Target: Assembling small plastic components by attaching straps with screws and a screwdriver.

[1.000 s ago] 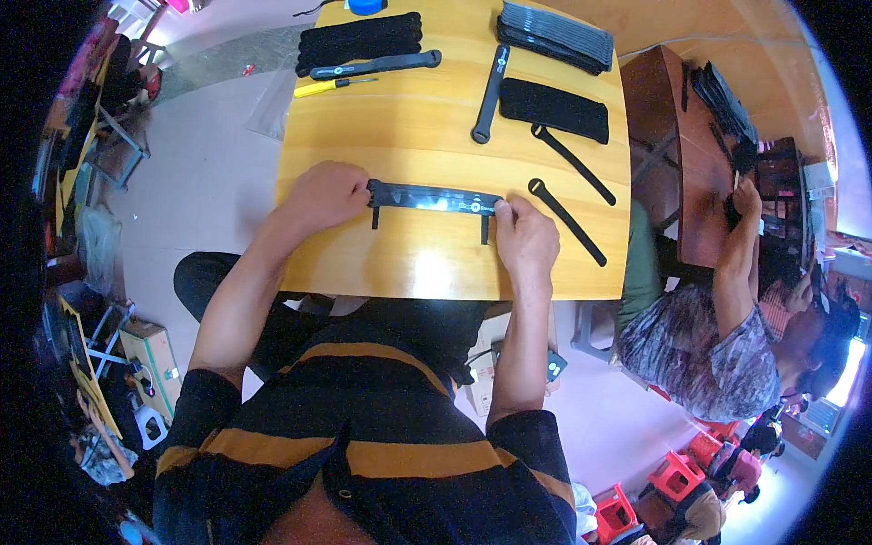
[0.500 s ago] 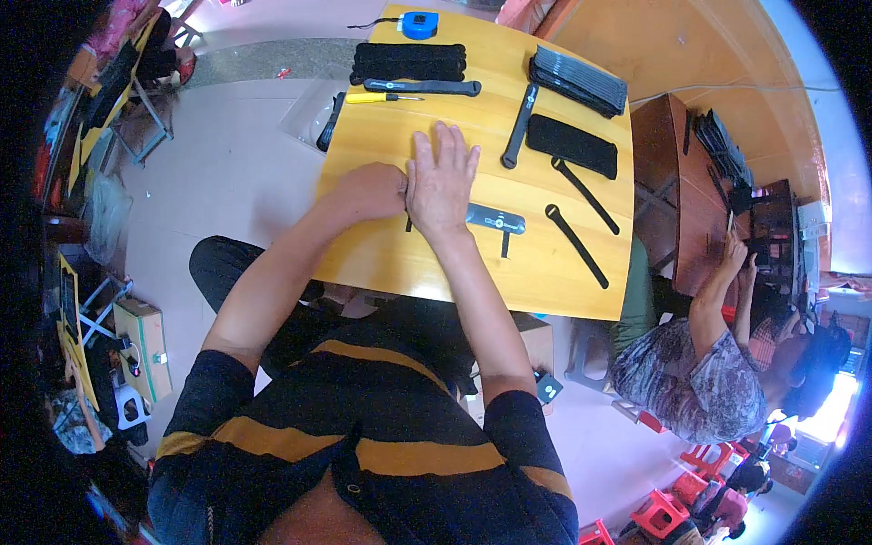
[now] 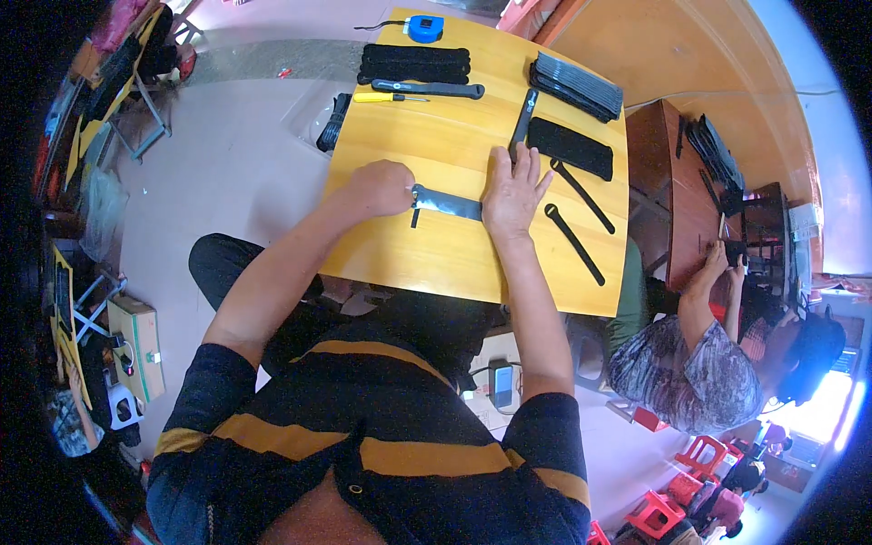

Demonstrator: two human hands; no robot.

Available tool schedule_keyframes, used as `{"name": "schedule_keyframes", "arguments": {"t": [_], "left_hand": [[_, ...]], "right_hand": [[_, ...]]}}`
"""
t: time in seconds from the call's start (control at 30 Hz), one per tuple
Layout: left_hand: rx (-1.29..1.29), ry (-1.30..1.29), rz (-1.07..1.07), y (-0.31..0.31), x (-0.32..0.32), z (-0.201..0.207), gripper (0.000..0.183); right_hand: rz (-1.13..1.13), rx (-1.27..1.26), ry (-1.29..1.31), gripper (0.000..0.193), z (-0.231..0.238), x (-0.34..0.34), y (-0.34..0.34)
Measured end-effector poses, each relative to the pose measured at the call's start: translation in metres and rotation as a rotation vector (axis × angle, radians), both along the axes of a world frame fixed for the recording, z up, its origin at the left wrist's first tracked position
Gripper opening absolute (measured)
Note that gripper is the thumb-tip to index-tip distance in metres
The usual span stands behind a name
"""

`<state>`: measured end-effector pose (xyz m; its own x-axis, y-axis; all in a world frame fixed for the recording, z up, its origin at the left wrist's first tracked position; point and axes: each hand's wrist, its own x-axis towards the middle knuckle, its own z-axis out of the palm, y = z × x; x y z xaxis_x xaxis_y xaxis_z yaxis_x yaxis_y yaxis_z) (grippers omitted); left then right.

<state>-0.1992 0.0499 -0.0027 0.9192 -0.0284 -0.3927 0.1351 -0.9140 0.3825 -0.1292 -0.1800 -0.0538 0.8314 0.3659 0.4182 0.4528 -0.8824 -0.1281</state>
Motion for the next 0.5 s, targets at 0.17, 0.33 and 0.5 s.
{"name": "schedule_keyframes", "arguments": {"t": [0.17,0.33,0.5], "left_hand": [[0.010,0.043,0.002,0.001,0.000,0.001,0.029],[0.075,0.006,-0.039,0.000,0.001,-0.008,0.026],[0.024,-0.221,0.008,-0.008,-0.001,0.034,0.021]], "right_hand": [[-0.054,0.034,0.022,0.038,-0.003,0.000,-0.008],[-0.035,0.106,0.050,0.042,-0.003,-0.002,-0.011],[-0.015,0.170,0.039,0.042,-0.004,-0.002,-0.013]]}}
